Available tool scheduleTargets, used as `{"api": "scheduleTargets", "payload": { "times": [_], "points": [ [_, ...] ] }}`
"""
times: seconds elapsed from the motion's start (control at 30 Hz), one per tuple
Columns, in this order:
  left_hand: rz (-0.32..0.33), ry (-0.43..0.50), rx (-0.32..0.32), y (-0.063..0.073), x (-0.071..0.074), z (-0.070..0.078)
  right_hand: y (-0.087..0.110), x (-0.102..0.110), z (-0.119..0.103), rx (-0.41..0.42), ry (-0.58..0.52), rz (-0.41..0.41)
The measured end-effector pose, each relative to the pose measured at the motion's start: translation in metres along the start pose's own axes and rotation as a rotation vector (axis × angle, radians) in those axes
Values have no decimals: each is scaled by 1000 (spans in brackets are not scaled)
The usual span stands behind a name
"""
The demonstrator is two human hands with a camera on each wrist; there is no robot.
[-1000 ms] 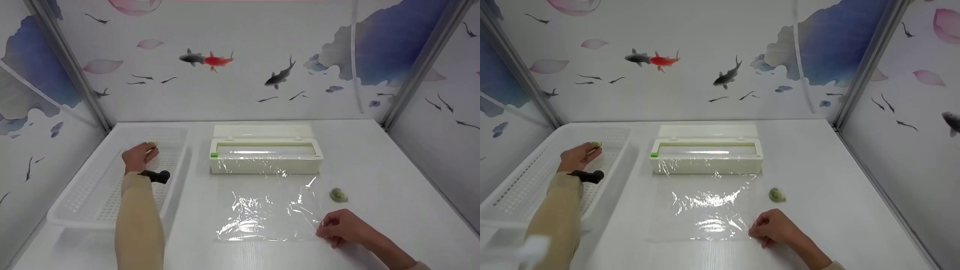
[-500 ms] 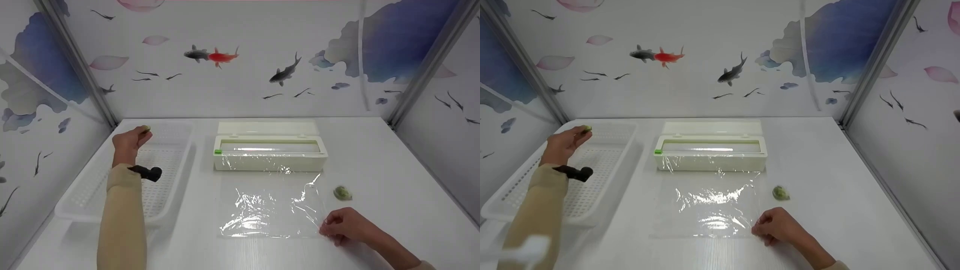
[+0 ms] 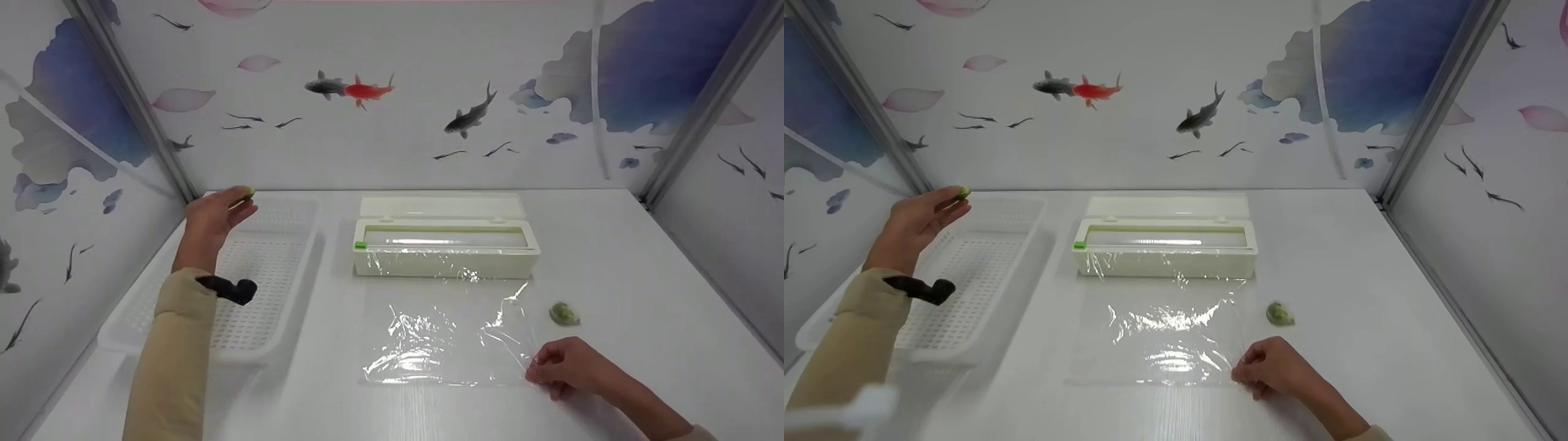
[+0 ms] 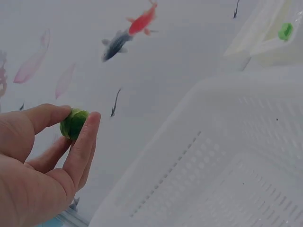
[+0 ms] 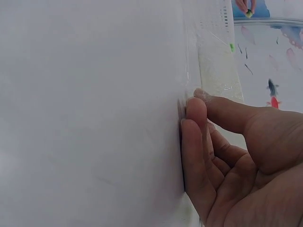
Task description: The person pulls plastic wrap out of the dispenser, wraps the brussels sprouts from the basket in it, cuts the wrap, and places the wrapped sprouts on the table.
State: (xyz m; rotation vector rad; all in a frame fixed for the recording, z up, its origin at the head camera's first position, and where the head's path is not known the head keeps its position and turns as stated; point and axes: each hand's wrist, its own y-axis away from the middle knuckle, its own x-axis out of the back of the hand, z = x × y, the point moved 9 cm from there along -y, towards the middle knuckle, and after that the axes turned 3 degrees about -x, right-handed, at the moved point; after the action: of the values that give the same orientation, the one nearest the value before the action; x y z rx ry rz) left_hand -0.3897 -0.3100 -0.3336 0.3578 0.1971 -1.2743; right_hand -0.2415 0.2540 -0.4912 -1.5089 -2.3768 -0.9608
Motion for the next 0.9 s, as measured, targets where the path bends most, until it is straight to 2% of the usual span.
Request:
{"api": "scheduleTargets", "payload": {
  "times": [0.3,0.5,0.7,0.9],
  "points": [
    [-121,18,-25,12,-25,3,-1,0,0,17,-6,-7],
    [-190,-31,-22,22,-45,-5,-1,0,0,18,5,-7],
    [-284,-44,-39,39,-70,-11,-2,0,1,-2,11,-2],
    [-325,-119,-63,54,-92,-19,-3,2,2,-19,40,12]
  ]
}}
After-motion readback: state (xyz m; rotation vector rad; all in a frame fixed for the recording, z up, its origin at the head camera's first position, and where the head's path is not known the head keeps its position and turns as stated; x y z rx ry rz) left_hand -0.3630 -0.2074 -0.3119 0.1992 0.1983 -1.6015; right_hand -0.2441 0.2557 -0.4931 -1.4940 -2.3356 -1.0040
